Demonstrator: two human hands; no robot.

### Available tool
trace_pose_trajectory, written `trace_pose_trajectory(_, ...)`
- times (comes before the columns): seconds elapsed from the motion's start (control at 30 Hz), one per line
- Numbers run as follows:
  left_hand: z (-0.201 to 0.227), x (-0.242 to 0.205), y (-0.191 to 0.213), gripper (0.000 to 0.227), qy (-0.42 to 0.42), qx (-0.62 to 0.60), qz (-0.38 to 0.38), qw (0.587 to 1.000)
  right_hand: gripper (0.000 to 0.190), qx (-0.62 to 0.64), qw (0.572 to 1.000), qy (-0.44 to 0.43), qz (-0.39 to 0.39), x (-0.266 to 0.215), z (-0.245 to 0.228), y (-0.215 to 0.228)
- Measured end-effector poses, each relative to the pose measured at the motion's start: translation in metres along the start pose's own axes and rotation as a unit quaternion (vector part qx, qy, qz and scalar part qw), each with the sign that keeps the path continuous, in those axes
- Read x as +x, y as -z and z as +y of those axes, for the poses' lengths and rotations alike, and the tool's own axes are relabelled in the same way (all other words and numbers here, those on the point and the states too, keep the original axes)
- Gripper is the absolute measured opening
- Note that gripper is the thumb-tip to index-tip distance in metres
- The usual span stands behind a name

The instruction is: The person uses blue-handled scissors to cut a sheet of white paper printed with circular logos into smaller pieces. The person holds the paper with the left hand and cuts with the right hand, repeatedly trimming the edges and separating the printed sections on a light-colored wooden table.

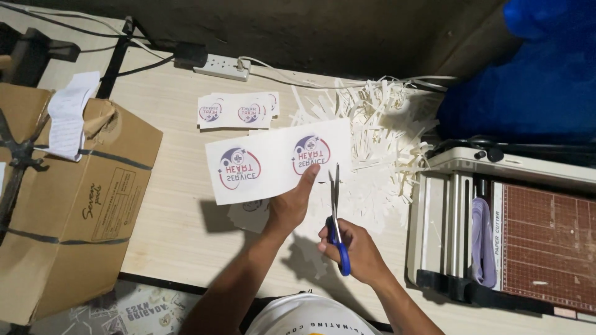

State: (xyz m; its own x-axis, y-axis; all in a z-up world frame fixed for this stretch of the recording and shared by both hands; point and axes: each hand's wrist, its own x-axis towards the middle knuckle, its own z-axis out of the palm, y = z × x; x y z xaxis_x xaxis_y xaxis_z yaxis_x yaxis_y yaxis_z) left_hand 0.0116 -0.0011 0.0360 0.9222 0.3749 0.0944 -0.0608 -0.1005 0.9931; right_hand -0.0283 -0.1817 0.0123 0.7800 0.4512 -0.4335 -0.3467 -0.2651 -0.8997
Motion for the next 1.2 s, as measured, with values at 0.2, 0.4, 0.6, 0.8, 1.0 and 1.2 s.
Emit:
trace_pose_trajectory(0.2,0.004,-0.001,-0.004,0.027,-0.041,-0.028,-0.007,0.999,0.026,0.034,0.999,-0.007,-0.001,0.001,-0.010,-0.001)
trace_pose_trajectory(0.4,0.002,-0.002,-0.006,0.028,-0.012,-0.013,-0.022,1.000,0.021,0.046,0.999,-0.003,0.008,0.003,-0.013,0.001)
trace_pose_trajectory(0.6,-0.001,0.002,-0.006,0.029,-0.006,-0.029,-0.031,0.999,0.015,0.081,0.997,0.004,0.013,0.004,-0.005,0.002)
trace_pose_trajectory(0.8,-0.004,0.006,-0.008,0.029,-0.053,-0.033,-0.046,0.997,0.017,0.060,0.997,-0.024,0.046,0.005,-0.012,-0.001)
trace_pose_trajectory(1.0,-0.007,0.007,-0.009,0.029,-0.048,-0.028,-0.047,0.997,0.020,0.082,0.994,-0.042,0.066,0.005,-0.008,-0.003)
trace_pose_trajectory(1.2,-0.007,0.007,-0.007,0.031,-0.011,0.006,-0.056,0.998,0.018,0.048,0.997,-0.030,0.058,0.006,-0.019,0.000)
